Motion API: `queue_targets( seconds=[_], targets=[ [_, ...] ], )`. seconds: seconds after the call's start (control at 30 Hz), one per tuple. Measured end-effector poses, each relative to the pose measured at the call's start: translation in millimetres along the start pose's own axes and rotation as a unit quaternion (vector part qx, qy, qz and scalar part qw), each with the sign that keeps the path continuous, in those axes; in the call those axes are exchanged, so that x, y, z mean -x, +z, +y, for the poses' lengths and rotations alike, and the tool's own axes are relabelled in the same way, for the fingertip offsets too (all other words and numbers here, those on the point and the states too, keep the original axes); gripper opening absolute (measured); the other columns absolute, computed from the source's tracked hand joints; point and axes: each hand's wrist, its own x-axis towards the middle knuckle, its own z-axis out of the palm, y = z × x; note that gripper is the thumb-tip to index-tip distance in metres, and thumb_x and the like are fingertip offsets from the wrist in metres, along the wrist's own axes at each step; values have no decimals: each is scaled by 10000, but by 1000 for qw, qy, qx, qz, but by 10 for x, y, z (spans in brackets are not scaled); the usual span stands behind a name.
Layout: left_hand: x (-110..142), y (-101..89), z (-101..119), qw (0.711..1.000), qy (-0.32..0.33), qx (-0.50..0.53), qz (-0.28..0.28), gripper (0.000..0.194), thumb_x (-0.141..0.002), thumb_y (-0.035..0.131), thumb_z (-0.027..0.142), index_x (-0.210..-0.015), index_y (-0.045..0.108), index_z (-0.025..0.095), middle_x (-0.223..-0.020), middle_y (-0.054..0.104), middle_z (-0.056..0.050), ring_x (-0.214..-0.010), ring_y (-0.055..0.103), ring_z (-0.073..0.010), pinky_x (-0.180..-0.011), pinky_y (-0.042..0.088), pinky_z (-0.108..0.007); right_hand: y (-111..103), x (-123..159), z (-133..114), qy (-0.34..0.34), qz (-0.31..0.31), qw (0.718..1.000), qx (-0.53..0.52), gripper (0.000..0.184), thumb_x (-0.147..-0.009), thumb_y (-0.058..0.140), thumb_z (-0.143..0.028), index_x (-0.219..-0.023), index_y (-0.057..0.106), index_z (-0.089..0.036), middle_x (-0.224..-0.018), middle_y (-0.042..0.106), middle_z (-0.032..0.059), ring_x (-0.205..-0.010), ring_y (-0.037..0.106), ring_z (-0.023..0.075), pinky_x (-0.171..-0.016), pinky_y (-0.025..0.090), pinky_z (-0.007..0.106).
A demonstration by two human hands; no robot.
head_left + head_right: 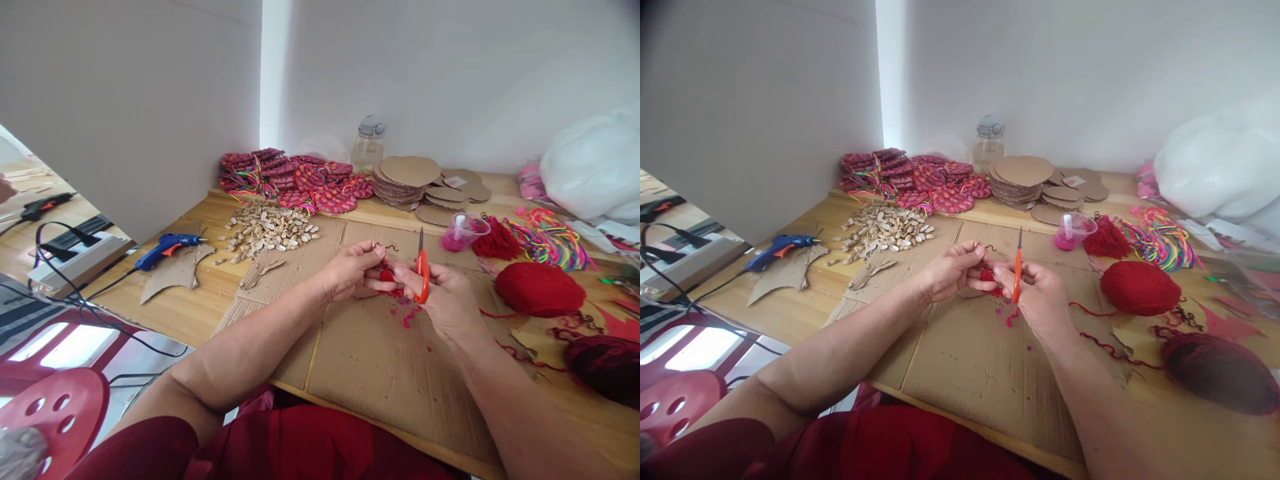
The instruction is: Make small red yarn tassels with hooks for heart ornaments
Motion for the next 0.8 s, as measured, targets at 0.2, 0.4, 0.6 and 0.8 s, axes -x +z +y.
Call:
queue_targets(
  seconds=[0.2, 0.4, 0.6, 0.8],
  targets=[
    [6, -10, 18, 1000, 8, 1, -25, 225, -883, 631, 344, -909, 507, 158, -1145, 688, -142, -803, 734, -204, -709, 601, -321, -39, -19, 1, -16, 32, 999, 35, 308, -676, 802, -454, -802, 687, -198, -591, 628, 11, -498, 525, 122, -467, 388, 253],
    [3, -19, 16, 999, 14, -19, -27, 245, -872, 644, 360, -904, 519, 152, -1248, 637, -146, -792, 736, -202, -689, 604, -303, -55, -5, -81, -36, 78, 996, 17, 329, -635, 827, -457, -827, 723, -210, -575, 593, -15, -493, 508, 104, -458, 372, 245],
    [-8, -25, -45, 999, 11, -34, -30, 289, -833, 686, 386, -885, 528, 150, -1170, 658, -105, -748, 719, -156, -648, 606, -277, -13, 14, -48, 6, -31, 999, 17, 338, -631, 840, -426, -845, 729, -189, -533, 550, -32, -472, 469, 88, -452, 377, 232],
    [13, 0, -50, 999, -11, -27, -42, 326, -787, 736, 387, -884, 536, 149, -955, 683, -69, -724, 719, -165, -619, 586, -242, 4, 27, -11, -10, 15, 999, 34, 308, -672, 806, -431, -798, 684, -178, -552, 573, -18, -485, 490, 98, -464, 388, 231]
  ],
)
